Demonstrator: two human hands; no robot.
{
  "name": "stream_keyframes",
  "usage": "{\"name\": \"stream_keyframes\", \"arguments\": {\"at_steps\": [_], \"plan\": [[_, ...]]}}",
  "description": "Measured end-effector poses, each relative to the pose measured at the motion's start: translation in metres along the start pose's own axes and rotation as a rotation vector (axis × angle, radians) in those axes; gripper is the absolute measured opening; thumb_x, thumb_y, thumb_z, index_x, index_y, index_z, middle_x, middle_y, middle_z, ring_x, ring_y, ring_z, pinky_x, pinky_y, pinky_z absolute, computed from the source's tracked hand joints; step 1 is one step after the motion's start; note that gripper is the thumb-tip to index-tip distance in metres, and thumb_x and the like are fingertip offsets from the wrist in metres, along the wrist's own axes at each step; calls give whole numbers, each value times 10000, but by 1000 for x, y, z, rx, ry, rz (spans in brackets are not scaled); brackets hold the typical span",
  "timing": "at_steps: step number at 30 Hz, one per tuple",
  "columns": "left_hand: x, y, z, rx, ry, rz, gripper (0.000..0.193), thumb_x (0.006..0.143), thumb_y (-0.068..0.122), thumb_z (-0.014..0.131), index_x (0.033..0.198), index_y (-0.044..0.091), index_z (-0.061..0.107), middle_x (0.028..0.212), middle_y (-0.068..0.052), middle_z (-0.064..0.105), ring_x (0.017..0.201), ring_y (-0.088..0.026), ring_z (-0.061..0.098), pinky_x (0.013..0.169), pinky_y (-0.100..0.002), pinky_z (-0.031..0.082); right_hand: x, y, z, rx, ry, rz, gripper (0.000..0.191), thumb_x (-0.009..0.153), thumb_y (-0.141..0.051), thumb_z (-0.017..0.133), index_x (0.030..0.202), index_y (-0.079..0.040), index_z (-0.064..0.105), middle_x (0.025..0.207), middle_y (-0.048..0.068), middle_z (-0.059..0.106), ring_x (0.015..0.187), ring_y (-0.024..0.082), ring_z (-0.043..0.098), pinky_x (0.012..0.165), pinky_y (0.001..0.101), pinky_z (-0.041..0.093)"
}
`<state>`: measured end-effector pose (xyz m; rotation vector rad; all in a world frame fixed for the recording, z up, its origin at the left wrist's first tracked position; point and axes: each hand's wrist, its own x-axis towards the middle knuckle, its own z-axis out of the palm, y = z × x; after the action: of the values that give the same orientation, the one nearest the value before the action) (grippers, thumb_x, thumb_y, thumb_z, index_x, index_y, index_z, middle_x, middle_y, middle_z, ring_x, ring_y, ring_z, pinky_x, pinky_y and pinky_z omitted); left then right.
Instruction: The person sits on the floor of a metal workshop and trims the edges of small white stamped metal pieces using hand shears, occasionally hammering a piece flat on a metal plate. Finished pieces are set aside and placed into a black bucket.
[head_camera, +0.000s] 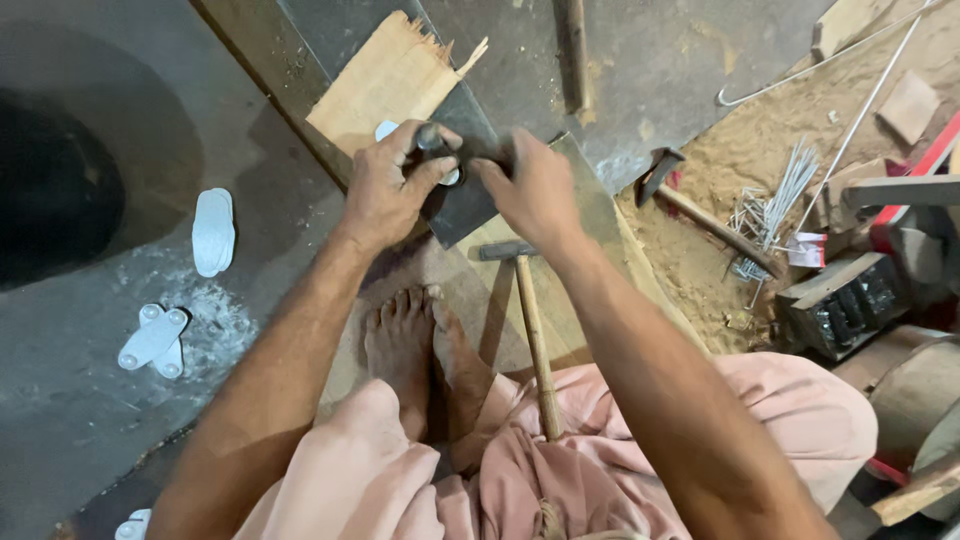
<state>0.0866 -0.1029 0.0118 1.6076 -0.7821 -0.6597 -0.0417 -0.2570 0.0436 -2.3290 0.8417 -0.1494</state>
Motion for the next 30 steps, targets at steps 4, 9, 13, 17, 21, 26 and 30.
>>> {"name": "stream_keyframes", "arguments": {"at_steps": [4, 9, 13, 17, 21, 26, 30], "plan": [[0, 3, 1, 4, -11, 68, 209, 994, 154, 748, 1176, 64, 698, 1025, -60, 754, 930, -122, 692, 831, -315, 581, -92, 50, -11, -345, -214, 261, 521, 815, -469, 747, 1124, -68, 622, 892, 213, 719, 822, 440, 690, 692, 548, 531], [2, 0, 4, 56, -49, 100, 222, 956, 153, 743, 1149, 53, 702, 1035, -75, 762, 951, -167, 707, 839, -344, 561, -192, 95, -12, -72, -603, 430, 435, 920, -468, 635, 990, -43, 688, 805, 212, 714, 771, 366, 696, 752, 473, 529], [2, -1, 3, 56, -72, 180, 224, 963, 182, 724, 1133, 39, 693, 1031, -111, 753, 973, -203, 718, 862, -365, 551, -215, 78, -49, -44, -247, 271, 337, 862, -337, 696, 942, -11, 655, 713, 188, 613, 632, 321, 589, 607, 472, 484], [3, 1, 2, 59, -86, 162, 252, 961, 210, 721, 1135, 32, 684, 1046, -131, 749, 990, -236, 725, 861, -382, 547, -192, 38, -86, -22, -220, 391, 319, 916, -330, 707, 921, -18, 640, 626, 179, 547, 590, 260, 508, 537, 441, 432], [4, 0, 3, 85, -96, 151, 263, 930, 205, 724, 1127, 34, 693, 1051, -153, 754, 1005, -270, 736, 858, -385, 548, -183, 13, -118, -80, 121, 151, 256, 972, -290, 620, 944, -36, 621, 638, 141, 544, 549, 232, 529, 545, 393, 429], [2, -8, 5, 171, -65, 248, 281, 954, 212, 739, 1136, 7, 674, 1055, -202, 719, 1002, -353, 693, 830, -411, 537, -172, 5, -107, 547, 161, 74, 335, 1024, -247, 645, 824, -3, 531, 673, 151, 431, 570, 262, 409, 544, 368, 300], [1, -14, 4, 125, -53, 221, 280, 945, 225, 747, 1113, 8, 692, 988, -177, 728, 949, -295, 709, 805, -398, 536, -131, -6, -97, -178, -107, 112, 290, 962, -310, 625, 1012, -26, 641, 682, 214, 622, 606, 370, 614, 560, 461, 453]]}}
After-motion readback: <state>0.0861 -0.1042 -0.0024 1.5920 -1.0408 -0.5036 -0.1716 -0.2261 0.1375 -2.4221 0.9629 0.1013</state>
